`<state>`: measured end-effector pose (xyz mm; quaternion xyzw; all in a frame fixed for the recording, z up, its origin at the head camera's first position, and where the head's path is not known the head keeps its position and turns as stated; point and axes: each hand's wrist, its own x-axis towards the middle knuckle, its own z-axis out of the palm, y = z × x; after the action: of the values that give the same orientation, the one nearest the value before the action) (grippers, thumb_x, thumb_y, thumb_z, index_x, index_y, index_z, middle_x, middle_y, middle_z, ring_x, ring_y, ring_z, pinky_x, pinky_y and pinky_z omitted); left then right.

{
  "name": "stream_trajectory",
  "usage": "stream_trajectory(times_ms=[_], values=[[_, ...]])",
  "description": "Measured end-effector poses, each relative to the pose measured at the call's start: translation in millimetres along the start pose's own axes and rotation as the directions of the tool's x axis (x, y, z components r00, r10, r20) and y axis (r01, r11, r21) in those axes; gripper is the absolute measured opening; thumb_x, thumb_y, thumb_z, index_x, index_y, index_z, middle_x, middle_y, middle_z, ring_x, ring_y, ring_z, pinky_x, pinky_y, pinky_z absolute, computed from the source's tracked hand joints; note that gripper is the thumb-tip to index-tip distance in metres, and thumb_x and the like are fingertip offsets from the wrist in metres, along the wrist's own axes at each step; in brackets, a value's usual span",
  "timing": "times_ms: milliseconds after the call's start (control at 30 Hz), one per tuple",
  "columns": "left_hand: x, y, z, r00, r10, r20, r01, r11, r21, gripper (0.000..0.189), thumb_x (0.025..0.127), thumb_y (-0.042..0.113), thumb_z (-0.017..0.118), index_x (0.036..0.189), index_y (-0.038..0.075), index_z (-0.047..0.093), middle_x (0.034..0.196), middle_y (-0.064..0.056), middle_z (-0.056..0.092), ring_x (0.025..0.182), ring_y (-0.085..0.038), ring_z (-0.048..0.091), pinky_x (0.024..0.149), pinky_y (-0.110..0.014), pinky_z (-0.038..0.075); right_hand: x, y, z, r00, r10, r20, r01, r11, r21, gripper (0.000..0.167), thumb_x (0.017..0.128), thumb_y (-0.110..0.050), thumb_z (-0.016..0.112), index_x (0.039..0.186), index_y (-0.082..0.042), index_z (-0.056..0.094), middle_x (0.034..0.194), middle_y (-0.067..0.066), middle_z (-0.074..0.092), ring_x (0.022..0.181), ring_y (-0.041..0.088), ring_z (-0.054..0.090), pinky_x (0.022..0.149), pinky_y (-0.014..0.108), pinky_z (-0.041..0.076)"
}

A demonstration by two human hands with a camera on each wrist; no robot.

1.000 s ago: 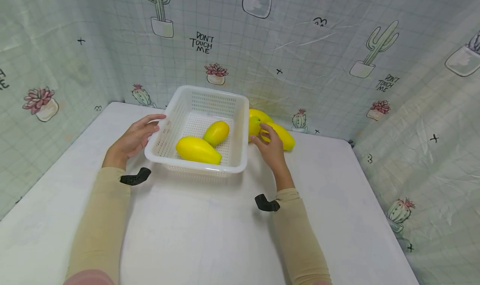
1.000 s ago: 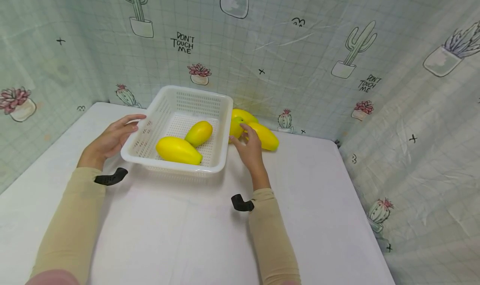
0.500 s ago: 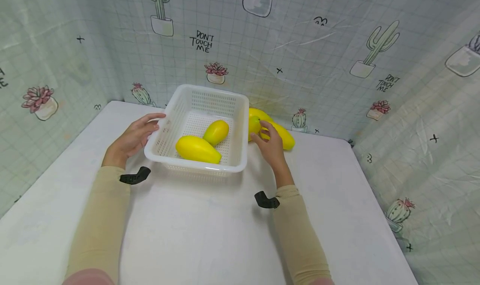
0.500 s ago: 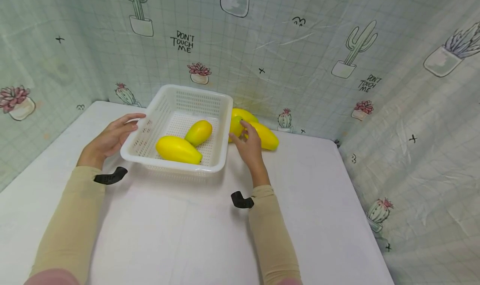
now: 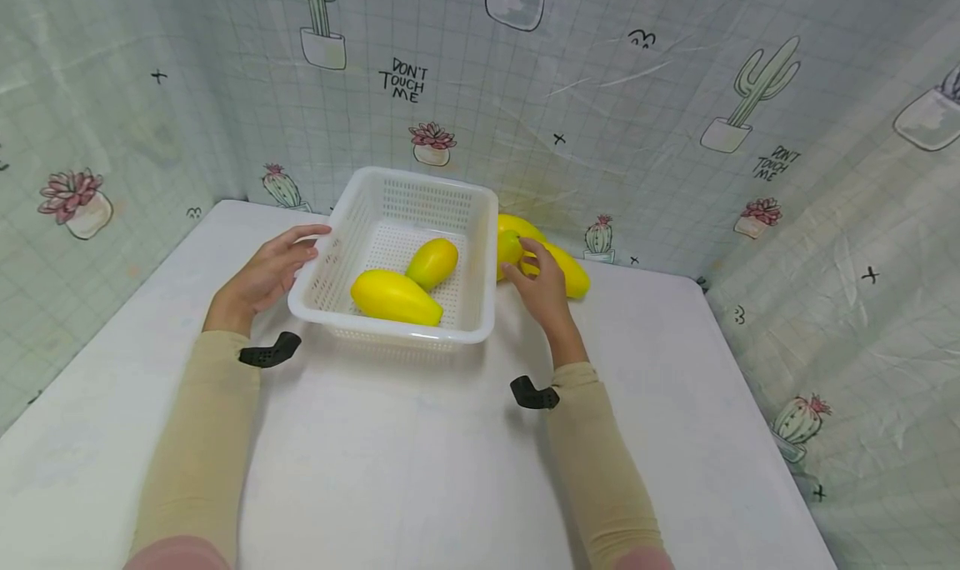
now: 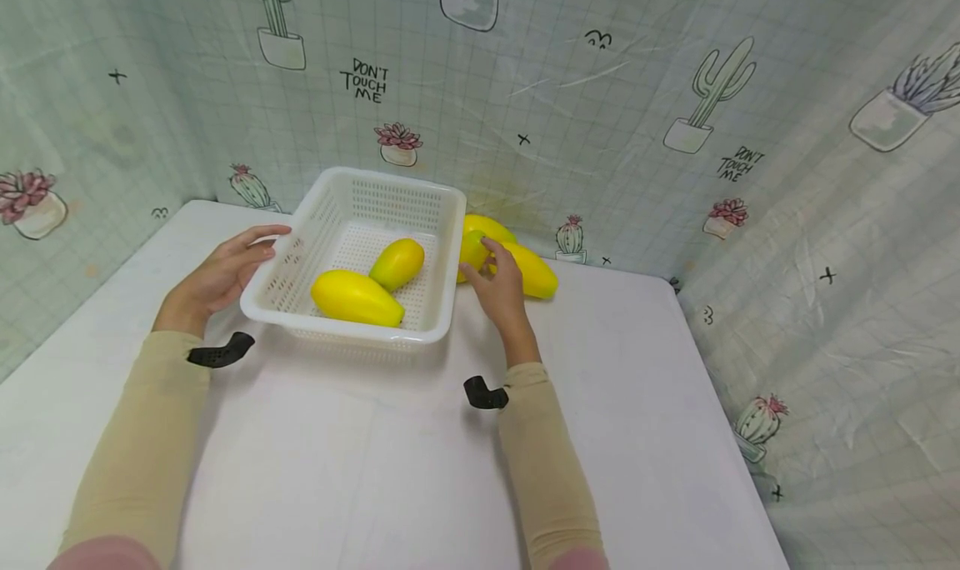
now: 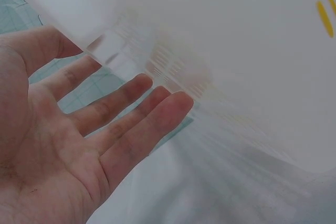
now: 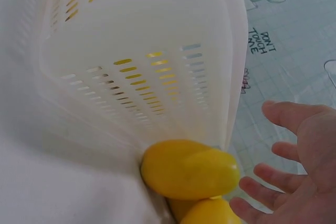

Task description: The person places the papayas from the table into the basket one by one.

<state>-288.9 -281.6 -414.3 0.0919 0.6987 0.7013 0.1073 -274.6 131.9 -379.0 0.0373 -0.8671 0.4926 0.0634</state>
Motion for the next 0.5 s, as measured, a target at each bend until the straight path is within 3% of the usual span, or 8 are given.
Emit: stream_trajectory(times_ms=[500], values=[[-0.1,-0.2,-2.0,1.000,0.004,0.014,-0.004,1.000,-0.023,0.048,0.101,0.022,0.051,0.147,0.020,0.037,0.142,-0.001,0.043,0.108,-0.012,0.059,0.084,-0.022,0.056,4.5,4.9,3.6,0.999,0.031,0.012,-0.031,0.999,-0.008,0.060,0.093,-0.032,0.065,0.145,-0.016,0.041,0.149,0.008,0.042,0.133,0.031,0.046,0.109,0.041,0.043]])
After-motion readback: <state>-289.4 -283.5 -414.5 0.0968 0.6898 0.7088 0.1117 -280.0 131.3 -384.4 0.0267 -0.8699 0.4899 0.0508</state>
